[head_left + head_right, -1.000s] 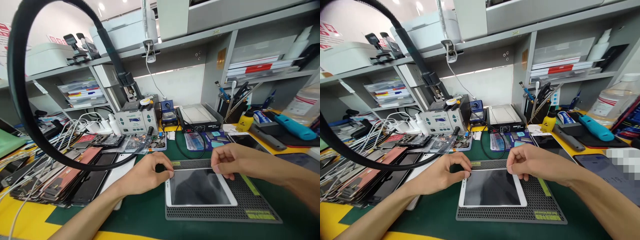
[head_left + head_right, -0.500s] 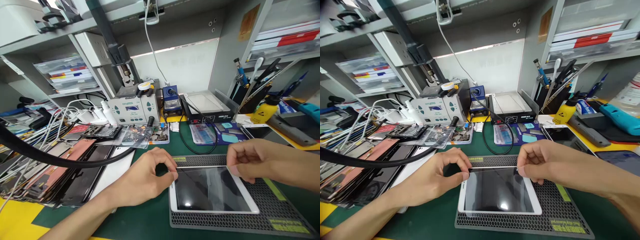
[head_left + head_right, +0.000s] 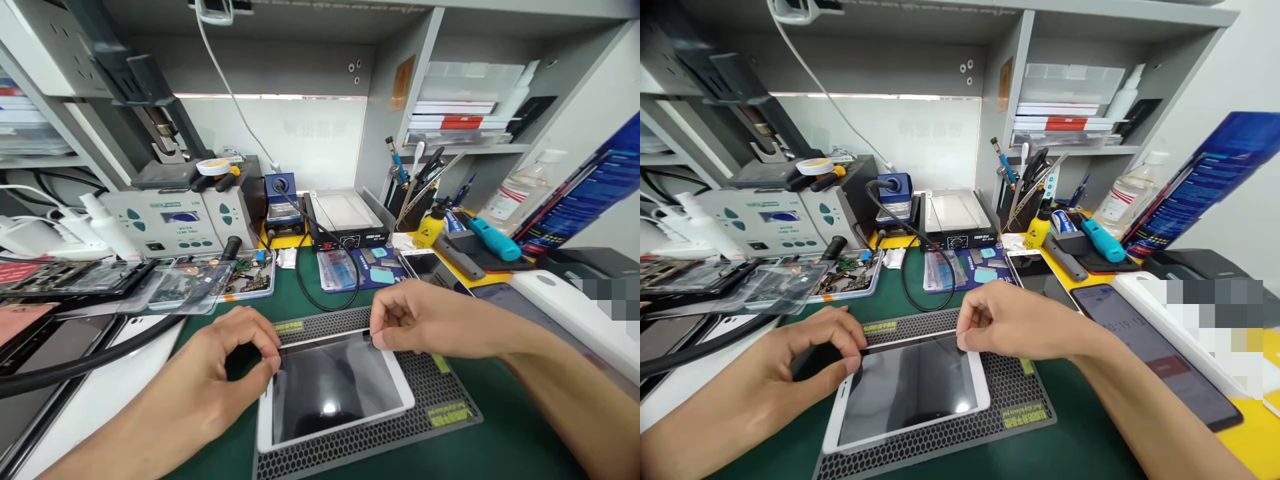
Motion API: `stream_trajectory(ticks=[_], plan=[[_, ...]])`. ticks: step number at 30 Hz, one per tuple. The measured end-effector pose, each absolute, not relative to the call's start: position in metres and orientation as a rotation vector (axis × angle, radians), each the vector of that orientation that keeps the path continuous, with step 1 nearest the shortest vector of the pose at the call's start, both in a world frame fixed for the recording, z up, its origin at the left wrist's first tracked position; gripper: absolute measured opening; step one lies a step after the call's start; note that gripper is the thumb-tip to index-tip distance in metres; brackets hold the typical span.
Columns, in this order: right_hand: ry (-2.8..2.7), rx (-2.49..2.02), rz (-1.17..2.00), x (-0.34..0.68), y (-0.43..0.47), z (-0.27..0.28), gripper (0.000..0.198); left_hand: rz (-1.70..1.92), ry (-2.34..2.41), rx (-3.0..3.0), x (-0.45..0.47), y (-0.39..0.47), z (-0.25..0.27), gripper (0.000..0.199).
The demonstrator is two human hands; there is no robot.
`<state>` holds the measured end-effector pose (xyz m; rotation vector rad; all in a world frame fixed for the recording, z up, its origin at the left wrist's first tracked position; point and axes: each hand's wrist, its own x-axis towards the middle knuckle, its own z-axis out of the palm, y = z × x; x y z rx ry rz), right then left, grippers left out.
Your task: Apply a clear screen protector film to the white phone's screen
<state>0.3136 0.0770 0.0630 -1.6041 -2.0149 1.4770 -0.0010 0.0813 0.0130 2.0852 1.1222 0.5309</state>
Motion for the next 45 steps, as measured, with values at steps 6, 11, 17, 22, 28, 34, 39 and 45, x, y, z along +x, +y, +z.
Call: stream_trajectory(ticks=[6, 11, 17, 22, 28, 34, 39, 45], plan=[[-2.001, -1.622, 1.484, 0.313, 0.075, 0.064, 0.007, 0.542, 1.111, 2.121, -0.001, 0.081, 0.012, 0.014], [-2.005, -1.622, 1.482, 0.314, 0.076, 0.063, 0.008, 0.540, 1.105, 2.142, -0.001, 0.083, 0.014, 0.012], [-2.008, -1.632, 1.482, 0.313, 0.077, 0.059, 0.009, 0.569, 1.184, 2.093, 0.005, 0.079, 0.016, 0.018], [-2.023, -1.629, 1.455, 0.313, 0.075, 0.057, 0.008, 0.545, 1.182, 2.110, 0.008, 0.078, 0.018, 0.016], [-2.040, -1.704, 1.418, 0.311, 0.075, 0.058, 0.011, 0.517, 1.177, 2.129, 0.008, 0.076, 0.023, 0.014], [-2.052, -1.669, 1.405, 0.314, 0.076, 0.052, 0.011, 0.507, 1.191, 2.128, 0.012, 0.073, 0.028, 0.013], [-2.053, -1.678, 1.382, 0.315, 0.077, 0.047, 0.013, 0.532, 1.188, 2.143, 0.011, 0.074, 0.027, 0.013], [-2.052, -1.710, 1.353, 0.310, 0.075, 0.054, 0.012, 0.516, 1.192, 2.138, 0.010, 0.073, 0.025, 0.014]])
